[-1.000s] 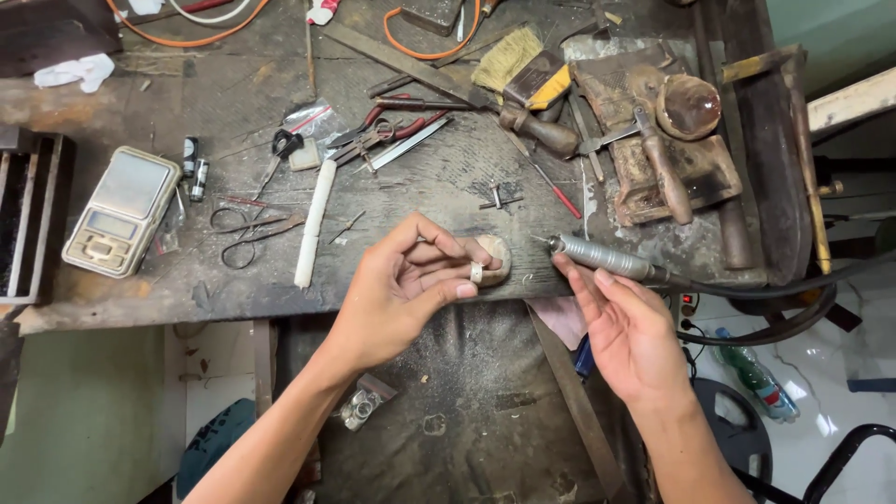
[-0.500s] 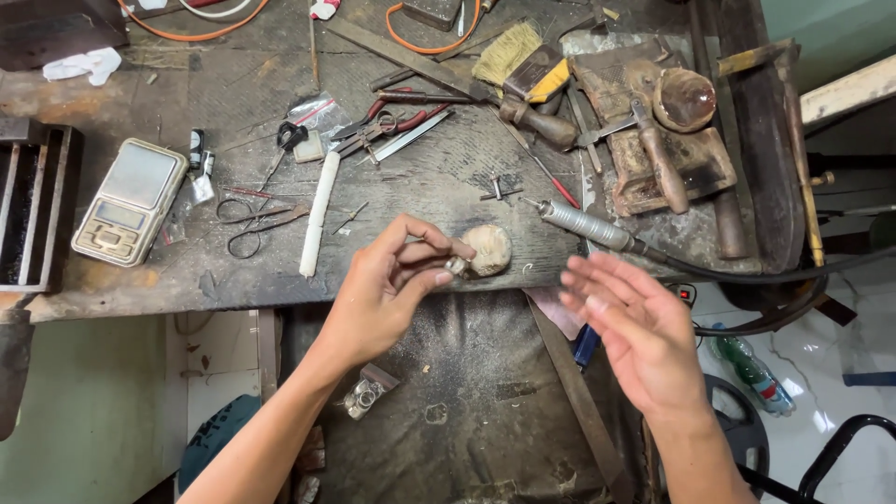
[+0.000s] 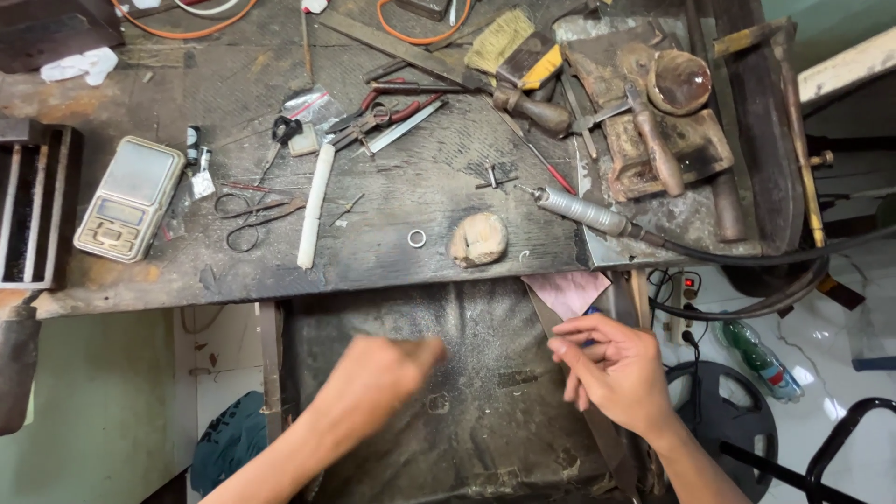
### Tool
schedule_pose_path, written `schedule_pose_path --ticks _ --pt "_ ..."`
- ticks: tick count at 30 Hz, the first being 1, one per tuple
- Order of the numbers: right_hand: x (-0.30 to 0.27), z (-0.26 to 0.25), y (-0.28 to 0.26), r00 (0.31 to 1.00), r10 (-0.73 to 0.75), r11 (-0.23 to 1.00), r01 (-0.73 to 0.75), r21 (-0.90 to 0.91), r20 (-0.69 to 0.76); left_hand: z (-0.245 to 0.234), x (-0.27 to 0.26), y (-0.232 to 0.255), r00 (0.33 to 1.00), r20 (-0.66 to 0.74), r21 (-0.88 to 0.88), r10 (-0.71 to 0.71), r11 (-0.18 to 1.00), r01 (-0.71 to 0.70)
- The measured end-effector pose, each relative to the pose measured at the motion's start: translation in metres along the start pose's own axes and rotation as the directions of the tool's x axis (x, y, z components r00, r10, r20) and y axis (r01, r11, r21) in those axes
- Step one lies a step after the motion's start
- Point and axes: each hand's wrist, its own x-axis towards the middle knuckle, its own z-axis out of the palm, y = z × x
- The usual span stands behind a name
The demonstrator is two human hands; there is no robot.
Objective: Shaping and cutting a small metal ring using a rotary tool and a jeweler's saw on a wooden peg.
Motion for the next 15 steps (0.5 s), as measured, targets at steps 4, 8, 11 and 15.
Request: schedule_pose_path --ticks 4,8,11,15 --pt "0.014 0.01 -0.007 0.888 -0.46 0.815 0.42 -0.398 -0.006 0.025 -0.022 0.019 0.814 0.436 0.182 0.383 0.849 -0.497" --pt "0.049 0.018 0.01 0.718 -0.67 0.52 0.636 -0.571 0.19 0.039 -0.027 0.028 0.763 0.25 0.228 0.596 0.73 -0.645" --pt "0.061 0.025 -0.005 0.77 -0.621 0.583 0.579 -0.57 0.148 0.039 -0.022 0.032 0.786 0.232 0.285 0.573 0.733 -0.618" --pt "0.057 0.024 -0.009 0.821 -0.543 0.603 0.527 -0.598 0.176 0.008 -0.01 0.028 0.814 0.319 0.277 0.485 0.774 -0.569"
